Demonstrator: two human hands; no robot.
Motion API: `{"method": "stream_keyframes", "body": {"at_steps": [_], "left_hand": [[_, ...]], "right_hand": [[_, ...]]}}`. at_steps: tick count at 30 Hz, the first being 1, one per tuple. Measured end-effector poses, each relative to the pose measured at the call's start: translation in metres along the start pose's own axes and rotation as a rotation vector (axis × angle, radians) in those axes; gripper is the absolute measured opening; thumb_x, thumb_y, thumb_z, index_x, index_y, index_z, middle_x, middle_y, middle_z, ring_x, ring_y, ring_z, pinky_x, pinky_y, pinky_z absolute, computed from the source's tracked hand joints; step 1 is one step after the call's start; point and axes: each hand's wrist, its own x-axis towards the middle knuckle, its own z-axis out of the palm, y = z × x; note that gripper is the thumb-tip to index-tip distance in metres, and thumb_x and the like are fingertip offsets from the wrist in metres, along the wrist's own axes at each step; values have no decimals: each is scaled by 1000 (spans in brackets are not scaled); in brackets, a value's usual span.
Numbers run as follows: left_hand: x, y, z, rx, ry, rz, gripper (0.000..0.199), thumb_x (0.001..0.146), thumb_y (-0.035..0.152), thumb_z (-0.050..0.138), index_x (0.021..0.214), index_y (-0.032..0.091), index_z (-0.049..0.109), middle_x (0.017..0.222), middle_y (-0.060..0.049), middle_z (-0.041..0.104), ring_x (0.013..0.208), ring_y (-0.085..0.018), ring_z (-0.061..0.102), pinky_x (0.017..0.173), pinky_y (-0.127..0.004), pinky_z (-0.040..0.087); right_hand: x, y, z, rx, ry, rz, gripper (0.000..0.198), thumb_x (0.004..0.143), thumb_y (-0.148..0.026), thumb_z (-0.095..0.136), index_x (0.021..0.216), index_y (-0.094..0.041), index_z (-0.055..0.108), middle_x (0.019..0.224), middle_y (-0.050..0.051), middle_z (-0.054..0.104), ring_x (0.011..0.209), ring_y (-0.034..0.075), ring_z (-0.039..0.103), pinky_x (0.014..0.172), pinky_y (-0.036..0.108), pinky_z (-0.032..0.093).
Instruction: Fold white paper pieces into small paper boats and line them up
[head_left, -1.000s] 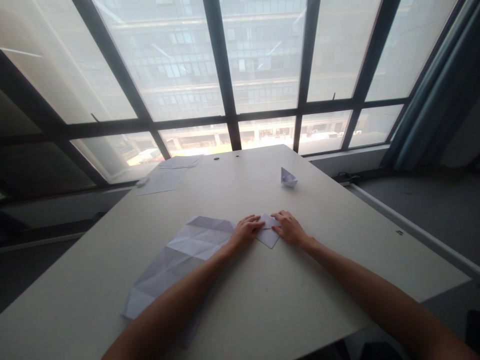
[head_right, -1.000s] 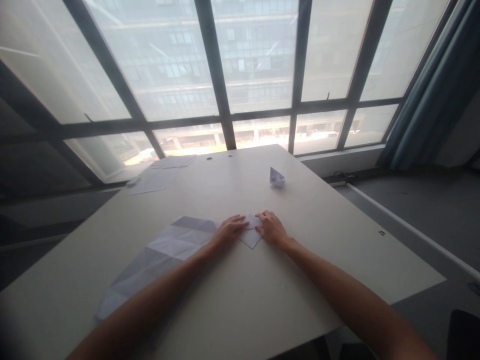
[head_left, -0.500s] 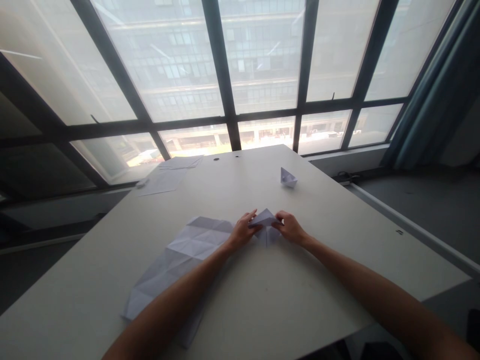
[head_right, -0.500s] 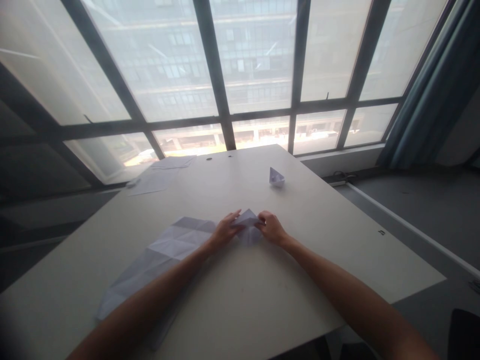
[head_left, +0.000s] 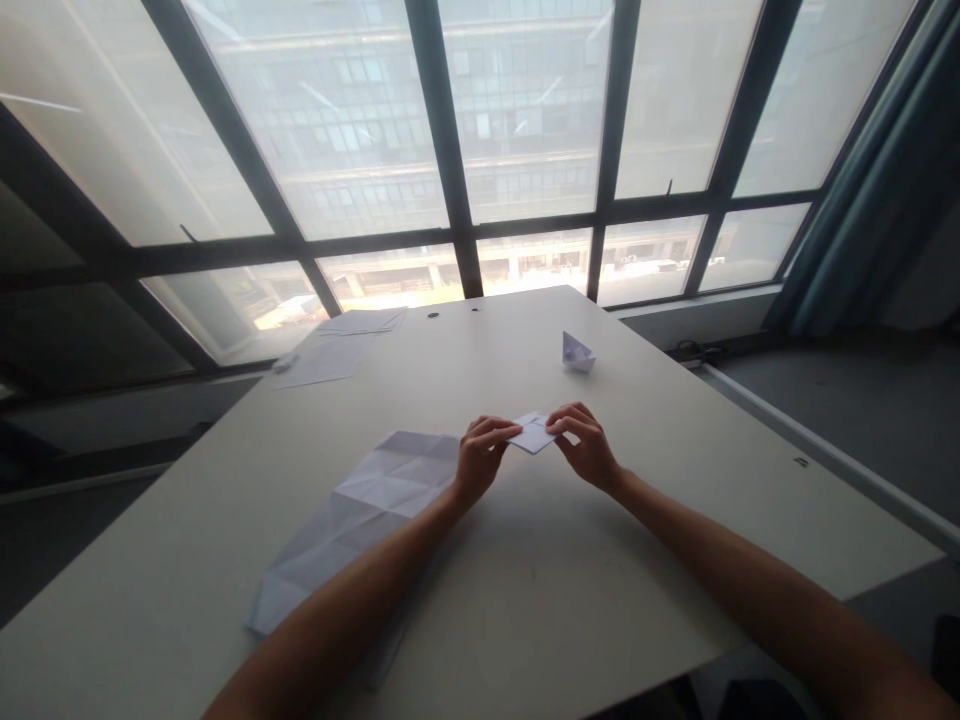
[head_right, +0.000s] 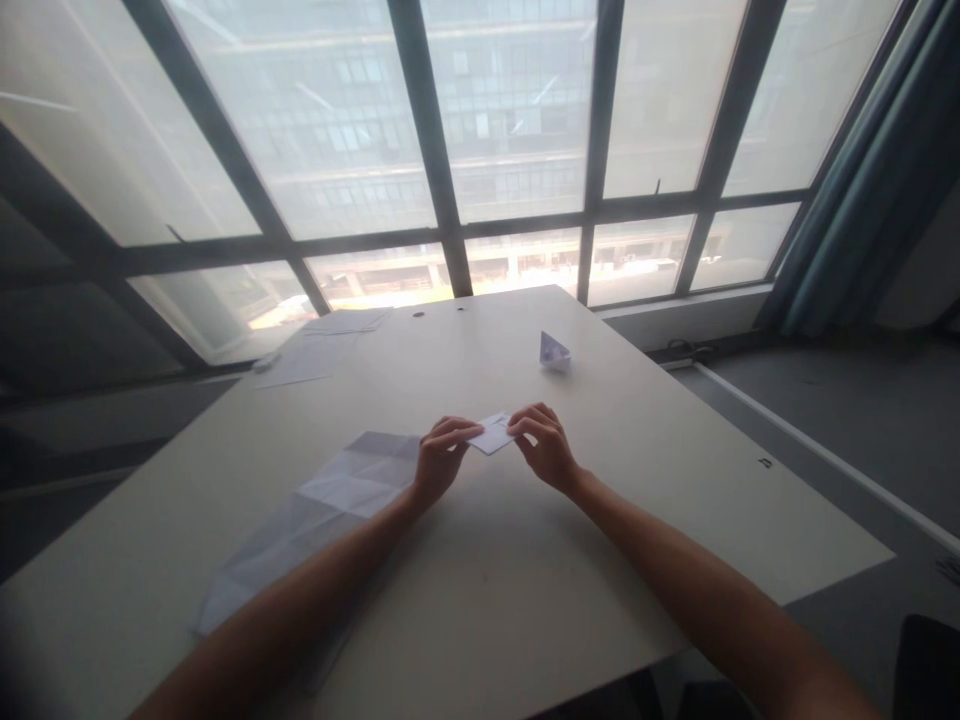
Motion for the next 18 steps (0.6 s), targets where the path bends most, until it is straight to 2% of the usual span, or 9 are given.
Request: {"method": "stream_keyframes", "body": {"at_steps": [3, 5, 10, 12, 15, 18], "left_hand": [[-1, -2, 1, 40, -19, -32, 14, 88, 23, 64, 95, 28, 76, 92, -5, 74, 90, -19, 63, 83, -36, 48], [-3, -6, 2, 90, -75, -63, 14, 88, 23, 64, 93, 28, 76, 93, -5, 74, 92, -20, 63, 86, -37, 47], [-8, -16, 8, 174, -359, -174, 19, 85, 14, 62, 90, 25, 77, 95, -5, 73, 88, -19, 64, 86, -34, 47], [-9, -17, 9, 179, -430, -200, 20, 86, 16, 60, 91, 24, 78, 92, -5, 72, 86, -19, 63, 83, -32, 47], [-8, -14, 9, 194, -457, -219, 27, 91, 22, 53, 110, 25, 72, 95, -5, 71, 88, -20, 62, 84, -31, 46], [-8, -13, 10, 238, -435, -277, 45, 92, 23, 52, 136, 25, 52, 99, -5, 69, 89, -20, 61, 85, -31, 46]], "right_hand": [[-1, 4, 1, -53, -38, 13, 12, 89, -15, 59, 80, -22, 63, 91, 4, 68, 90, 20, 56, 85, 37, 43], [-2, 7, 1, -106, -85, 34, 13, 89, -14, 59, 79, -21, 64, 92, 4, 69, 91, 20, 56, 85, 37, 41], [-7, 18, 2, -204, -339, 128, 14, 82, -9, 63, 78, -21, 69, 88, 4, 70, 91, 20, 58, 84, 33, 38], [-8, 21, 2, -221, -418, 163, 14, 83, -10, 63, 80, -21, 70, 85, 4, 70, 87, 19, 59, 81, 32, 38], [-8, 22, 3, -246, -440, 209, 15, 89, -19, 59, 80, -20, 70, 79, 4, 69, 81, 18, 59, 77, 30, 38], [-9, 21, 6, -256, -409, 311, 14, 90, -22, 57, 98, -20, 69, 78, 3, 68, 77, 18, 59, 73, 28, 40]]}}
